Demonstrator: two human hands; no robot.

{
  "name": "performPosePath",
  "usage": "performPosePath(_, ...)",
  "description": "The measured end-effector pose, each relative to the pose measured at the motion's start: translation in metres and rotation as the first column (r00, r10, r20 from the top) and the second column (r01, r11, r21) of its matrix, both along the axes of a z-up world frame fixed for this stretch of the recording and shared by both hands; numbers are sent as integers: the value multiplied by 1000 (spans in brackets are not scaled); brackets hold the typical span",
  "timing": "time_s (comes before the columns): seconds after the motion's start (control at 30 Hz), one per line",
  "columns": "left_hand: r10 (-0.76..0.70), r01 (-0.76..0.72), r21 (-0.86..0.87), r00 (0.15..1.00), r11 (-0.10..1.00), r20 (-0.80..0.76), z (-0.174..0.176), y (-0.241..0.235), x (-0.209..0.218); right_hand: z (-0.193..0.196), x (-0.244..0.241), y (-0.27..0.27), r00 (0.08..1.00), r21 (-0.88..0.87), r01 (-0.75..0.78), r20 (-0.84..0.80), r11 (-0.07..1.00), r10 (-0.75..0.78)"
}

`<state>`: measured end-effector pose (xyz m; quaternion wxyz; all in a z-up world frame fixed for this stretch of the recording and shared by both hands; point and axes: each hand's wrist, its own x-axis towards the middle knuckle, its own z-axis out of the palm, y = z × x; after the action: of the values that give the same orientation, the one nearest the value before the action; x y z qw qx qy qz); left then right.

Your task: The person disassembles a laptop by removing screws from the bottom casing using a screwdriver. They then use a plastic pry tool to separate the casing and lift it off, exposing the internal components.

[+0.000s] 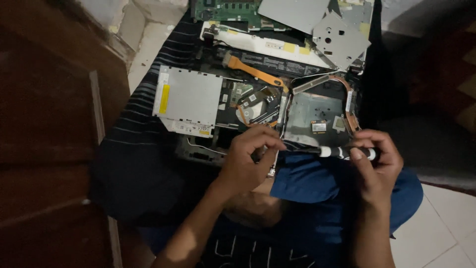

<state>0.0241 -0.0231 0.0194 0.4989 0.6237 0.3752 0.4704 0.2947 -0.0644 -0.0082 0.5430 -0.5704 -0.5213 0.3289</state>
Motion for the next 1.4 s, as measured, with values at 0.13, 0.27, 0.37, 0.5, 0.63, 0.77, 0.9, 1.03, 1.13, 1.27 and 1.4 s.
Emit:
performPosePath(0.13,-26,26,-3,1000,1000,16,10,0,9,-4,2,-3,1000,-14,21,-2,1000,-21)
performPosePath(0.27,-41,41,21,999,999,-18,15,1,14,-1,4,-3,1000,23,15,-8,1000,-15)
performPosePath(0.37,-13,14,15,997,1000,-74,8,4,16,-1,6,-3,1000,41,26,-5,999,-26)
performPosePath(0.5,66,-39,140,978,989,-195,1,13,8,-4,10,-4,1000,52,20,21,998,-21)
performPosePath(0.63,91,-72,74,950,995,-297,0,19,-9,-3,9,-4,999,40,23,39,999,-25)
performPosePath(0.77,33,36,147,896,989,-443,-3,26,-18,-5,10,-4,997,41,29,73,999,-32)
performPosePath(0.9,7,174,272,832,946,-555,-9,35,-19,-6,12,-3,992,53,19,125,998,-26)
performPosePath(1.03,61,224,379,789,898,-611,-26,38,-17,-3,9,-3,993,41,23,117,999,-28)
performPosePath(1.13,67,247,397,773,884,-631,-24,40,-16,-6,12,-2,991,39,12,132,999,-17)
performPosePath(1.27,39,275,388,771,880,-636,-26,42,-16,-9,13,-2,989,36,4,145,999,-10)
performPosePath(1.4,94,284,456,758,843,-646,-26,44,-15,-8,14,-3,987,39,6,163,999,-13)
